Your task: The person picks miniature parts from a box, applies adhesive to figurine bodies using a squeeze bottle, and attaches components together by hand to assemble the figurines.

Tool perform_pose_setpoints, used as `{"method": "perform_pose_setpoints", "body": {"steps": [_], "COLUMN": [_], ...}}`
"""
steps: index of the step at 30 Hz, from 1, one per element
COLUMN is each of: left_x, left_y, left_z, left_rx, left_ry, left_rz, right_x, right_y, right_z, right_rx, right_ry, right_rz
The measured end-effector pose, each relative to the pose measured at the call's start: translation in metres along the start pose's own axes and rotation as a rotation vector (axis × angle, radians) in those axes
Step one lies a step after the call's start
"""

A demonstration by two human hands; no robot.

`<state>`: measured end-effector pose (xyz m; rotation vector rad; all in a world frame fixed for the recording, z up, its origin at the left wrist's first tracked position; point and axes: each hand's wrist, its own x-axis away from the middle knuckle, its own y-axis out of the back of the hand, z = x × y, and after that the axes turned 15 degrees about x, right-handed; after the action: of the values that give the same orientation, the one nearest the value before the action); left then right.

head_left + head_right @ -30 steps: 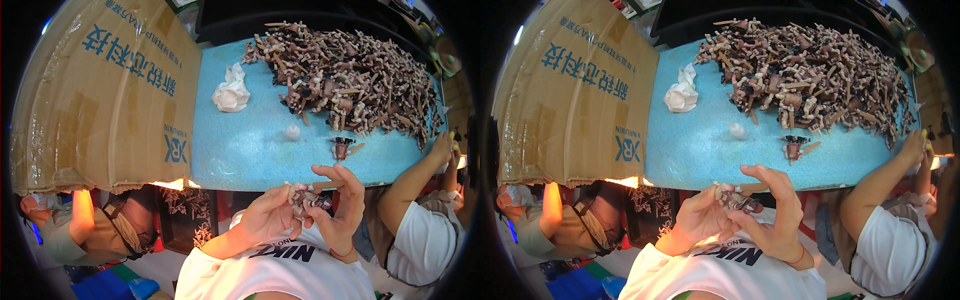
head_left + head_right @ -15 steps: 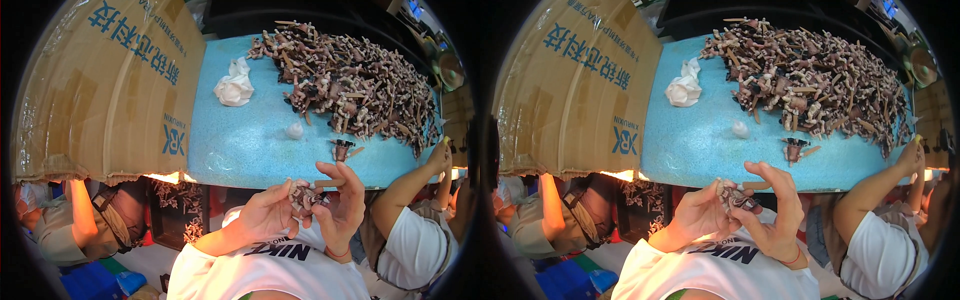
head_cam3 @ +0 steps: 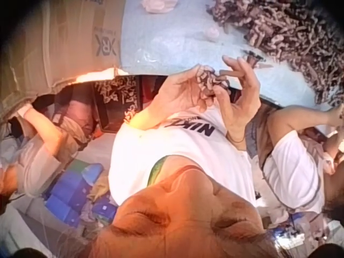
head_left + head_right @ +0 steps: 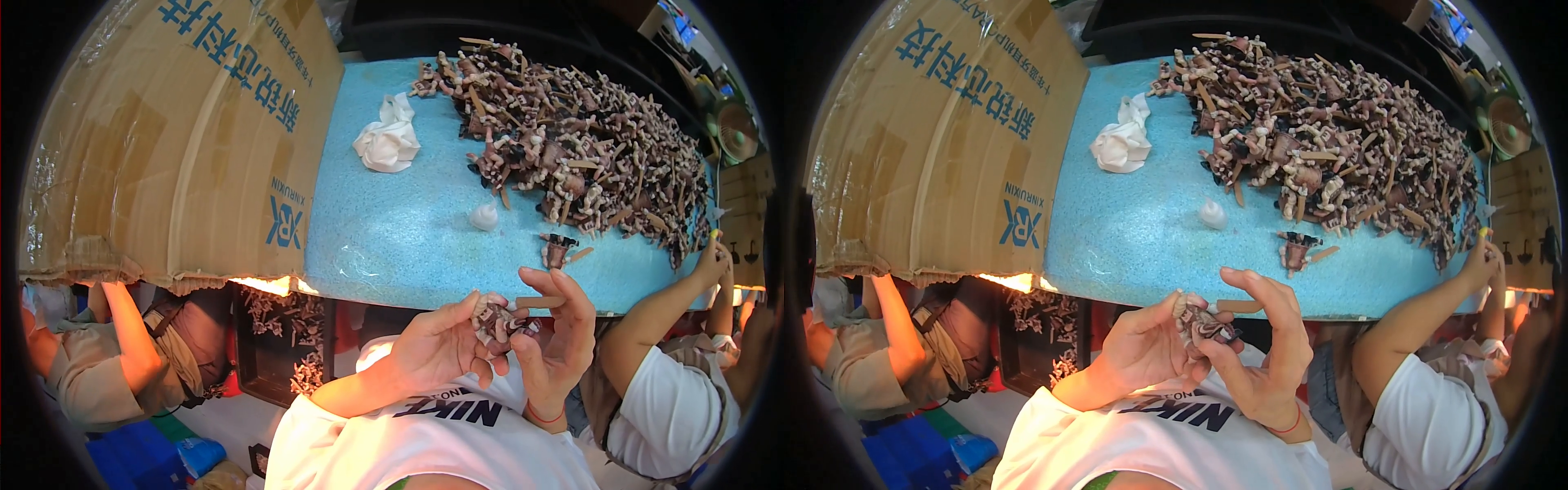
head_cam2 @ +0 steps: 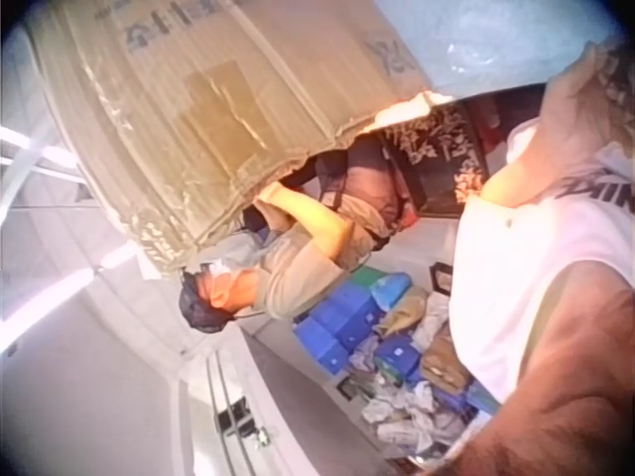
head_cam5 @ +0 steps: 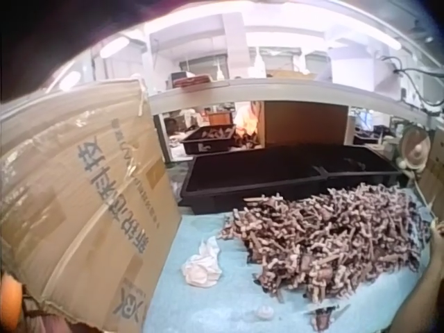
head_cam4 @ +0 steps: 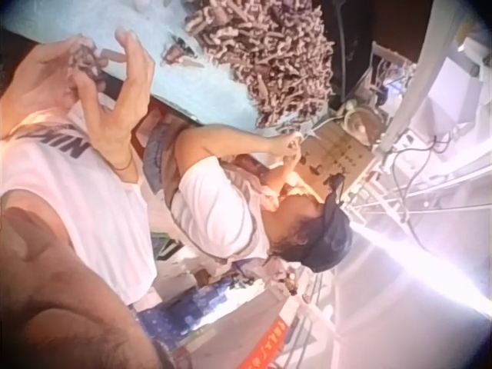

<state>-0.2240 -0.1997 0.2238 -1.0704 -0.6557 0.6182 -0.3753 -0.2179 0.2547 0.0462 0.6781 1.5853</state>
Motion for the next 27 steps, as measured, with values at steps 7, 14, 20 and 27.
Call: {"method": "perform_pose_setpoints", "body": {"steps": [7, 14, 20, 27], "left_x": [0.003, 0.007, 0.008, 0.012], "left_y": [0.000, -0.012, -0.010, -0.011], "left_z": [-0.007, -0.008, -0.008, -0.012], "left_rx": [-0.352, -0.696, -0.789, -1.057], "left_ry": [-0.074, -0.180, -0.328, -0.405], "left_rz": [0.128, 0.056, 0.243, 0.285], "right_x": [0.002, 0.009, 0.012, 0.012], "right_y": [0.004, 0.004, 0.001, -0.004], "right_z": [-0.002, -0.009, -0.011, -0.011], "right_rx": [0.023, -0.074, -0.117, -0.182], "right_ry": [0.063, 0.209, 0.278, 0.214], "right_rz": [-0.001, 0.011, 0.020, 0.039]}}
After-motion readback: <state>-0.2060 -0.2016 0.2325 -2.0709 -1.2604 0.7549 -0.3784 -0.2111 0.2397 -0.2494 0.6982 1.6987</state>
